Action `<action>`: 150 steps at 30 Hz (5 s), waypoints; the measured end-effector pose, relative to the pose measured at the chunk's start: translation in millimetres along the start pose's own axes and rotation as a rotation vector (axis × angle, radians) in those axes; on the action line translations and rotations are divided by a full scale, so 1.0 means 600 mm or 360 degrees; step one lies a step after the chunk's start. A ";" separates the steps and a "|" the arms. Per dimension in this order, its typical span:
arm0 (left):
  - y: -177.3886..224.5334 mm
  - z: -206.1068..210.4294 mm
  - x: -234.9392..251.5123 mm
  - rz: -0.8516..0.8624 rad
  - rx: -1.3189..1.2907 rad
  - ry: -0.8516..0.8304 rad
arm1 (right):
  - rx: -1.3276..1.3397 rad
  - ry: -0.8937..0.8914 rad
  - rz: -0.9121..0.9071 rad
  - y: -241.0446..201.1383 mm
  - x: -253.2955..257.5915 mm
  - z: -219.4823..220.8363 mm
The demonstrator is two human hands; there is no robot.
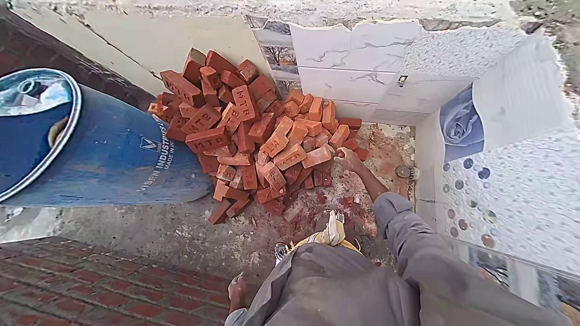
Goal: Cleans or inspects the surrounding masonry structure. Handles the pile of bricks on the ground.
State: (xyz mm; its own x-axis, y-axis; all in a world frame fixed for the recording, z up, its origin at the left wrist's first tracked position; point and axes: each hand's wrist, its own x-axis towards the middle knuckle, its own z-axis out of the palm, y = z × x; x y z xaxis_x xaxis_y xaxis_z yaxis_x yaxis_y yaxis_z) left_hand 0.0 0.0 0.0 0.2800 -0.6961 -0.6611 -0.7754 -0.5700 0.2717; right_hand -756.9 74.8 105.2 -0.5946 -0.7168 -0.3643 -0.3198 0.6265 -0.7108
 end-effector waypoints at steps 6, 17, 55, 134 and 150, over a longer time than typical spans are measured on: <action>0.135 -0.004 -0.044 0.0295 0.0228 -0.0033 | -0.0032 0.0064 0.0141 0.049 -0.034 -0.089; 0.119 -0.017 0.084 0.0339 0.0499 -0.0284 | -0.0306 -0.0296 0.1257 0.458 -0.586 0.177; 0.647 0.338 -0.175 0.1223 0.1053 -0.0671 | 0.0787 0.0760 0.1653 0.597 -0.812 0.113; 1.210 0.736 -0.287 0.0769 0.0890 -0.0465 | -0.0581 0.1998 0.0482 0.511 -0.215 -0.914; 0.944 0.884 -0.554 -0.0007 -0.0199 -0.0356 | -0.0035 0.0341 -0.0943 0.213 0.549 -0.950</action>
State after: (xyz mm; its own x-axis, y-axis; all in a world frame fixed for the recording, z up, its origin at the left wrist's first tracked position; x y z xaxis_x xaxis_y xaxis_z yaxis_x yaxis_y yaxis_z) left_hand -832.6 140.0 2.6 0.1403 -0.5874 -0.7971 -0.6945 -0.6321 0.3436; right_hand -1414.3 93.6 237.4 -0.4456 -0.8684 0.2175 -0.6539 0.1498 -0.7416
